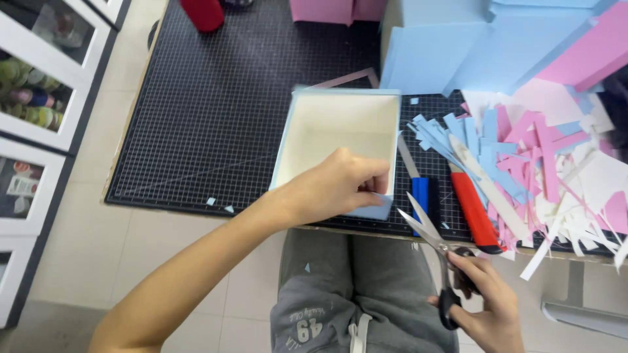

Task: The person assembles a light blue paper box by folding and creasing its edges with a bone folder. They trim excess paper from the box's rim using scissors and apply glue to the inner edges with a brush. The person repeatedly folds and presses the box's flaps to secure the structure.

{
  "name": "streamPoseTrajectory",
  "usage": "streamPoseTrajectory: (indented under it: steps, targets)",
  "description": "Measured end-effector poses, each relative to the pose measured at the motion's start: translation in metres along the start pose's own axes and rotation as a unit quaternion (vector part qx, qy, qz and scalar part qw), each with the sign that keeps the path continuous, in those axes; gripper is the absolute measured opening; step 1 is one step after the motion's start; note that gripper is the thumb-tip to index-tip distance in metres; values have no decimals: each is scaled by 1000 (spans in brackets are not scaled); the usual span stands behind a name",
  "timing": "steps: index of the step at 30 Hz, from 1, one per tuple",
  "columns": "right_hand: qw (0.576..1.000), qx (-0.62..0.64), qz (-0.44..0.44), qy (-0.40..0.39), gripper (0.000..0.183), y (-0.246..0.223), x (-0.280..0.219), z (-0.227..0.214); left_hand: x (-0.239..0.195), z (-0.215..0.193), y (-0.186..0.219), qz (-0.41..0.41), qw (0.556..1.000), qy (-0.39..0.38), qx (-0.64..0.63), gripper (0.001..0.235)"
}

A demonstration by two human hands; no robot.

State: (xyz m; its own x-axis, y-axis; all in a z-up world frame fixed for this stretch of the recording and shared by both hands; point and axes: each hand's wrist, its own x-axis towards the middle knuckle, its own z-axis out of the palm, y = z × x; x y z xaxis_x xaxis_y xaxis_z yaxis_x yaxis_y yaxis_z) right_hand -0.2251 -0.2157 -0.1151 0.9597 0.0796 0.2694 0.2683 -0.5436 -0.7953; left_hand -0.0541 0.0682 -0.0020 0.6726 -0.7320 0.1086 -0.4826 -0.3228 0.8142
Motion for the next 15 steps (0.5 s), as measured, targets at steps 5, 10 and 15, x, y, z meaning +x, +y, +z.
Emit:
streamPoseTrajectory:
  steps: [5,10,15]
  targets:
    - [997,-34,-39,57,70,-9,8,4,14,-2,34,-69,994,28,-83,17]
    - [990,-88,-62,89,60,-18,10,-4,17,-3,46,-110,969,40,-216,16]
    - [953,-222,-126,162,53,-9,6,4,20,-6,50,-222,936,41,-268,17]
